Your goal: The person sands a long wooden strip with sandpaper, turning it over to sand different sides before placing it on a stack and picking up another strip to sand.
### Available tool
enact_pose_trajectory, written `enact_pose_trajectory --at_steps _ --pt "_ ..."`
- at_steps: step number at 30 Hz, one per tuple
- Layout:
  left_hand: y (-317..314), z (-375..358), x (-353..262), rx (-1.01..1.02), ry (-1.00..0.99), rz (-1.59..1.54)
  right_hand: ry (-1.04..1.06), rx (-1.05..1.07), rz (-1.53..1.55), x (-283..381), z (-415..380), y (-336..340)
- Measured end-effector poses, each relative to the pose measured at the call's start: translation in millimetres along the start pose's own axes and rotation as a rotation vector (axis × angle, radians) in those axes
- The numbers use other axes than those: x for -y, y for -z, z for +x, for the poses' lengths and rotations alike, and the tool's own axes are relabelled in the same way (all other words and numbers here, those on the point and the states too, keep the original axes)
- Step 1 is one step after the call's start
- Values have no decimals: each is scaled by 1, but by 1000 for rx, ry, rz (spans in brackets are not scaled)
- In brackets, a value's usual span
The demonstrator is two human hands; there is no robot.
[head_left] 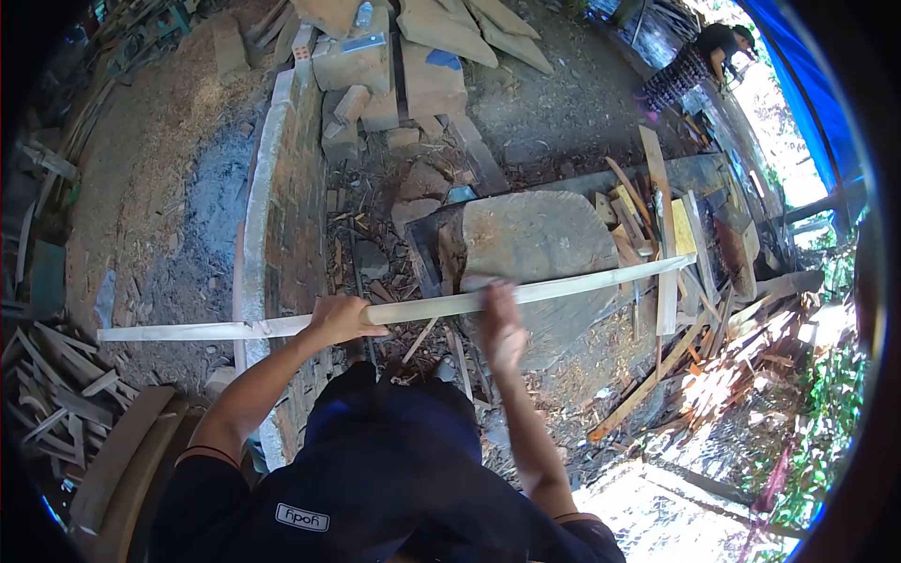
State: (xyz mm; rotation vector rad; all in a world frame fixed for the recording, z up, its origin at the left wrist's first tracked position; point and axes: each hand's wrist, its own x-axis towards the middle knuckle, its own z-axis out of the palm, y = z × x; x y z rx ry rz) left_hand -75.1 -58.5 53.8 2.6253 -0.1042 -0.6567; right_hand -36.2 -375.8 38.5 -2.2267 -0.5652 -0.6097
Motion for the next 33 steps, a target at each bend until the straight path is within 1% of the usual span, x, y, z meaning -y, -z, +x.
enact_pose_trajectory --at_steps 1,2,4,6,8,10,11,12,13,14,15,16,18,20,21,22,24,25,26,27,28,29,30,31,32,33 --pt "1 1 -2 7 -5 -13 21 156 -72 9 -11 -15" --pt "1 2 -3 14 -13 -23 -19 260 -42 25 -17 -13" --pt "2 3 -3 6 -7 -10 30 259 -52 9 -12 -9" --pt "1 0 -4 18 -9 7 4 67 -98 -31 -5 7" --pt "6 -1 -7 2 -13 -14 -284 19 -258 -77 3 25" --pt "2 3 -7 -7 -26 5 -283 -101 -450 -87 12 37" --pt "2 6 -7 -24 -26 19 -298 -101 -566 -79 13 28" --pt "3 10 -10 -28 -32 19 -366 -48 -318 -69 8 21" --pt "4 12 -14 -26 -42 7 -246 1 -295 -44 11 11" --pt "4 14 -18 -22 -48 -4 -19 12 -328 -20 6 2" --pt "1 17 -21 -21 -44 -1 -46 144 -152 15 8 0" --pt "-2 23 -26 -9 -36 19 26 239 -37 25 -6 -10" --pt "-5 31 -41 3 -23 41 64 291 -49 37 -8 -5" --pt "-8 35 -55 -92 -77 58 68 263 -110 -11 -9 3" --pt "-8 32 -53 -88 -75 60 17 130 -34 -41 -8 7" --pt "-8 30 -51 -155 -149 25 -32 -2 39 -67 -3 15" --pt "-5 26 -44 -286 -306 -41 -169 -104 -466 -91 6 35" --pt "1 20 -34 -246 -281 -63 -174 -109 -468 -92 5 34" --pt "4 14 -23 -244 -287 -57 -176 -126 -499 -89 7 33" --pt "6 6 -13 -136 -157 -2 -175 -140 -529 -77 14 33" --pt "5 1 -7 -31 -25 50 -227 -30 -242 -57 12 30" --pt "2 0 -7 -61 -5 6 -42 -134 -209 -49 -7 2" --pt "-2 3 -8 -65 1 3 51 -39 -93 -36 -18 -13" --pt "-8 9 -13 -127 -45 -15 70 79 -73 11 -6 -10" --pt "-12 12 -19 -190 -88 -35 49 226 -112 24 -14 -13" --pt "-13 17 -30 -194 -74 -42 59 209 -93 23 -9 -9"
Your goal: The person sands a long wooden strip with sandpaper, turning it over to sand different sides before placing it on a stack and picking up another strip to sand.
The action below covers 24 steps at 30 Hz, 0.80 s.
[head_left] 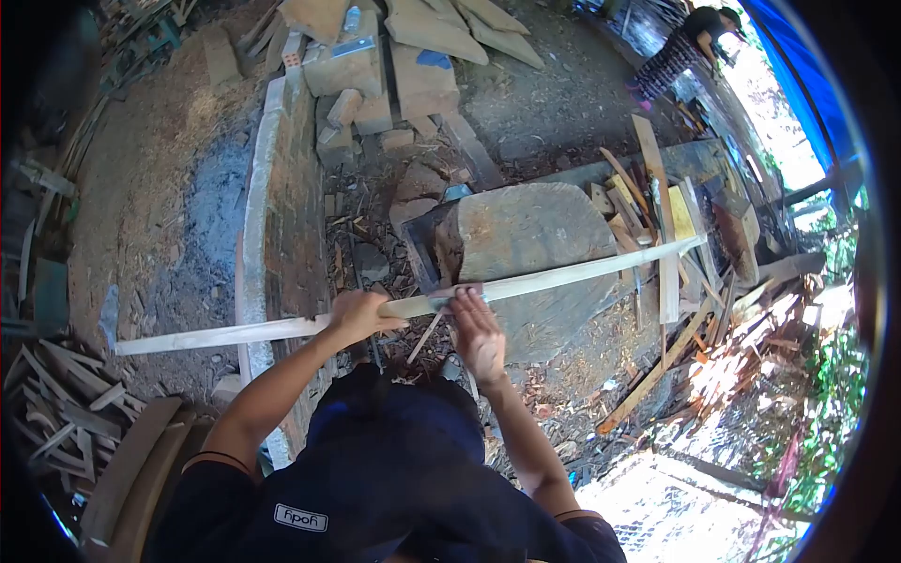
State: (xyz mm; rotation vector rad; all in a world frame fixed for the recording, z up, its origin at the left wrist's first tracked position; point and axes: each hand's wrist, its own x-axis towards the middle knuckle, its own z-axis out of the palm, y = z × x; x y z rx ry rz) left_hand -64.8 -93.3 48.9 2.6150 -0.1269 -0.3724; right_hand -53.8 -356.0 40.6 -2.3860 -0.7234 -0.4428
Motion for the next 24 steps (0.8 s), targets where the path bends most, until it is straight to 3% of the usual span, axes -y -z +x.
enact_pose_trajectory --at_steps 3,5,7,9,10,12,13,16,18,19,20,21,23,24 --pt "0 6 -10 81 29 55 -23 -128 -32 -63 -2 6" --pt "3 2 -8 -95 -143 -65 -278 -121 -133 -86 17 41" --pt "23 -16 12 -65 -175 56 -348 -251 -346 -134 1 37" --pt "36 -38 35 -131 -194 310 -380 -250 -367 -120 3 35" --pt "36 -43 46 -130 -197 310 -347 -184 -296 -102 4 24" --pt "29 -51 61 163 171 136 -155 -129 -121 -44 7 4" --pt "27 -50 59 158 176 134 2 -146 -19 -18 6 0" --pt "18 -41 39 123 171 162 8 22 55 -5 -3 1" --pt "12 -25 20 112 118 124 63 -71 14 -40 8 17" --pt "5 -16 10 43 61 108 -29 -100 -97 -69 4 18" --pt "-4 -6 -2 -24 2 93 -139 -202 325 -80 19 29" --pt "-11 6 -15 -17 3 70 -226 -303 -204 -101 10 25" --pt "-23 24 -33 -12 -7 47 -358 -332 -265 -99 12 17" --pt "-29 30 -39 -34 -21 58 -275 -278 -276 -82 14 10"
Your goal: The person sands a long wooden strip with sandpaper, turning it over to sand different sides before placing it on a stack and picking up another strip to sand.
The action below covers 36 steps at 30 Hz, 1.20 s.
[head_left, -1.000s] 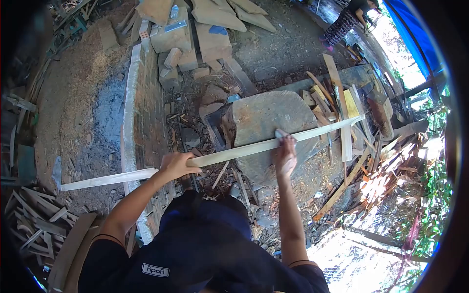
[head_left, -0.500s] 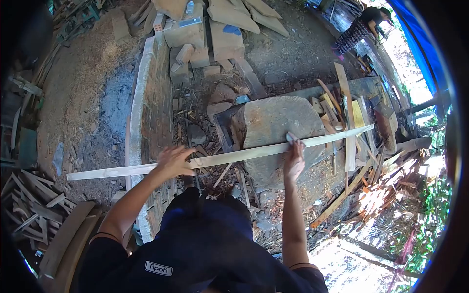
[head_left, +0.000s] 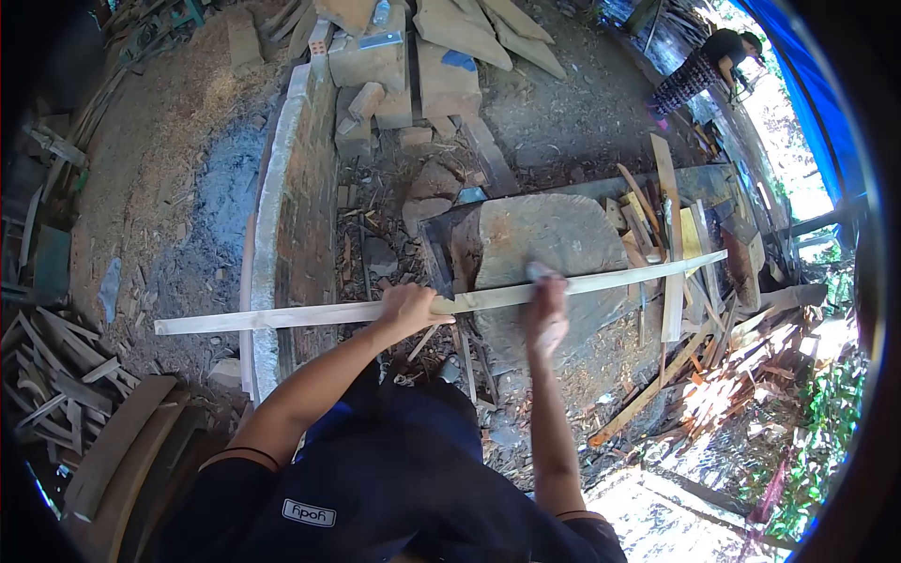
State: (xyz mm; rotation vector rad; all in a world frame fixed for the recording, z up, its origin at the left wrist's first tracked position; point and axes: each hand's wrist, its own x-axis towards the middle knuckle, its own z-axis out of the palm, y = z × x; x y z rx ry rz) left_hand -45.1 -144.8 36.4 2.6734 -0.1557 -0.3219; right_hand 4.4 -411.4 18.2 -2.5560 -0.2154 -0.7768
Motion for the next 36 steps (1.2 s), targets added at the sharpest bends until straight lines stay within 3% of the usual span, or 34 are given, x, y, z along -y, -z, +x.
enact_pose_trajectory --at_steps 3,6,7,9,10,11,13,17,20,21,22,23,24,27,29,31,33,36 --pt "2 2 -6 6 -13 -16 227 132 216 70 -25 13" --pt "7 5 -5 45 -10 35 282 255 272 61 -25 24" --pt "9 5 -3 69 -34 48 269 165 342 33 -23 15" --pt "18 8 -2 98 -68 61 237 -40 172 -16 -7 11" --pt "27 12 0 293 3 -54 -94 57 99 -32 0 14" --pt "33 14 2 485 78 -168 -156 -7 -28 -35 9 17" --pt "33 18 10 539 88 -266 -197 11 -69 -23 8 15" --pt "25 18 19 576 107 -402 205 128 232 44 -36 10" --pt "28 10 36 620 27 -325 270 285 304 50 -31 24" --pt "38 0 43 605 27 -348 196 249 470 27 -26 22" --pt "45 -7 52 592 21 -369 231 133 232 3 -16 18" --pt "45 -13 69 601 11 -363 119 82 242 -24 -7 13" --pt "46 -20 91 686 55 -336 -123 136 163 -39 4 18" --pt "67 -33 102 756 164 -323 -200 27 -26 -37 15 28" --pt "78 -32 99 729 224 -348 -126 -14 29 -17 -6 3" --pt "78 -21 83 776 185 -295 140 70 161 32 -22 4" --pt "77 -10 55 745 194 -344 237 287 296 72 -31 16" --pt "60 3 54 766 96 -478 292 319 280 44 -17 16"
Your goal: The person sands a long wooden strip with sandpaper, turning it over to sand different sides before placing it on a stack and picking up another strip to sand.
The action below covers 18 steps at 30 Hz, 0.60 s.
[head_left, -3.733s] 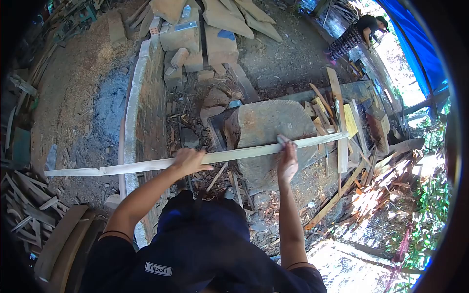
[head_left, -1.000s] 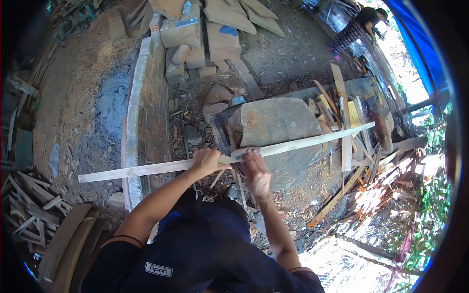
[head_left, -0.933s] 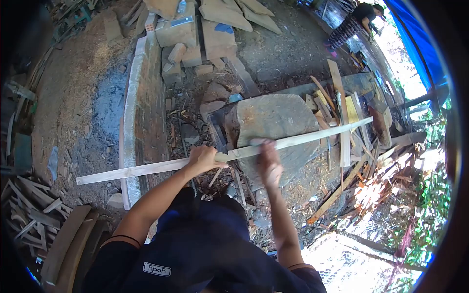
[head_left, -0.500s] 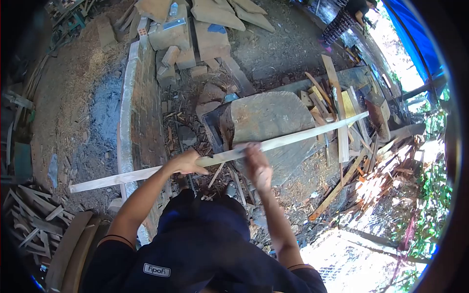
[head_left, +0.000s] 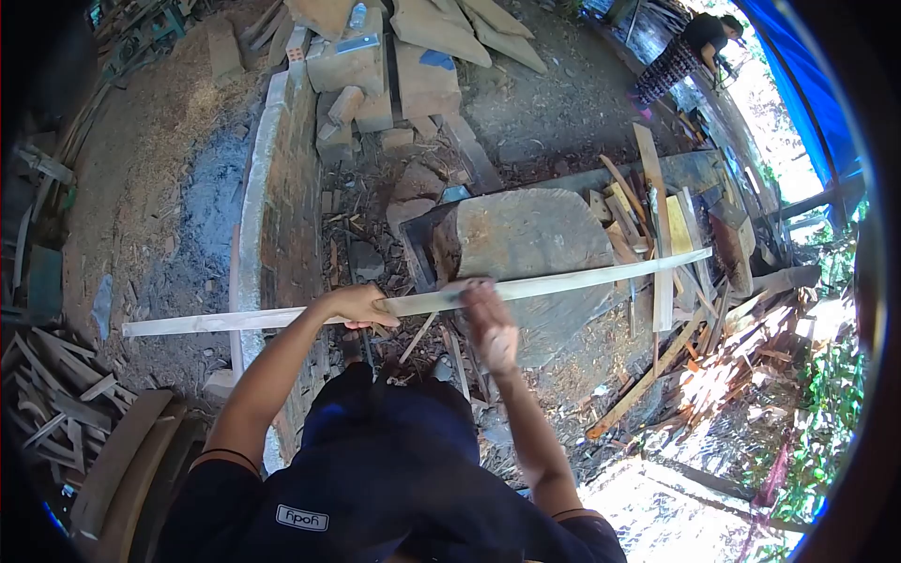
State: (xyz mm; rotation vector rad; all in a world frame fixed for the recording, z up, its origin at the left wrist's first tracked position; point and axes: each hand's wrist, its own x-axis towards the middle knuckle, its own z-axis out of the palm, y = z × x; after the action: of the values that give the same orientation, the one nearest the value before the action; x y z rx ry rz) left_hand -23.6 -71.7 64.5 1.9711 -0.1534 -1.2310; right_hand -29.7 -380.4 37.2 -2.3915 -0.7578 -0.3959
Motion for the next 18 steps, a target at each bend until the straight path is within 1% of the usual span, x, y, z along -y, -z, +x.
enact_pose_trajectory --at_steps 1,3,4,5,6,7,8,9,10,11,13,14,15,17,18 --pt "-1 -1 3 8 -2 4 24 -36 -12 -24 0 7" --pt "-1 -7 12 23 -43 -98 -49 -185 -138 -74 0 27" --pt "-2 -11 15 5 -27 -98 -231 -253 -204 -97 -3 31" --pt "-2 -13 18 12 -28 -89 -412 -320 -269 -100 0 37" --pt "-2 -15 23 39 -17 -107 -419 -325 -273 -95 -2 36" --pt "0 -16 28 63 -10 -125 -475 -352 -274 -86 -4 30" --pt "0 -10 43 49 -32 -69 -525 -381 -275 -72 1 25" --pt "3 -11 40 46 -39 -71 -352 -339 -326 -64 -5 13" --pt "3 -16 35 51 -11 -103 -156 -347 -331 -48 -10 2" --pt "3 -21 34 58 22 -135 -233 -212 -77 -35 -18 -16" --pt "3 -26 37 55 39 -122 -79 -69 -83 0 -14 3" --pt "3 -31 40 21 33 -132 -44 -78 -71 -16 -15 3" --pt "4 -34 43 -10 24 -139 -62 -150 -48 -39 -15 0" --pt "6 -42 44 16 47 -139 -316 -213 -207 -55 -3 35" --pt "9 -44 45 31 73 -146 -392 -278 -258 -83 -9 39"
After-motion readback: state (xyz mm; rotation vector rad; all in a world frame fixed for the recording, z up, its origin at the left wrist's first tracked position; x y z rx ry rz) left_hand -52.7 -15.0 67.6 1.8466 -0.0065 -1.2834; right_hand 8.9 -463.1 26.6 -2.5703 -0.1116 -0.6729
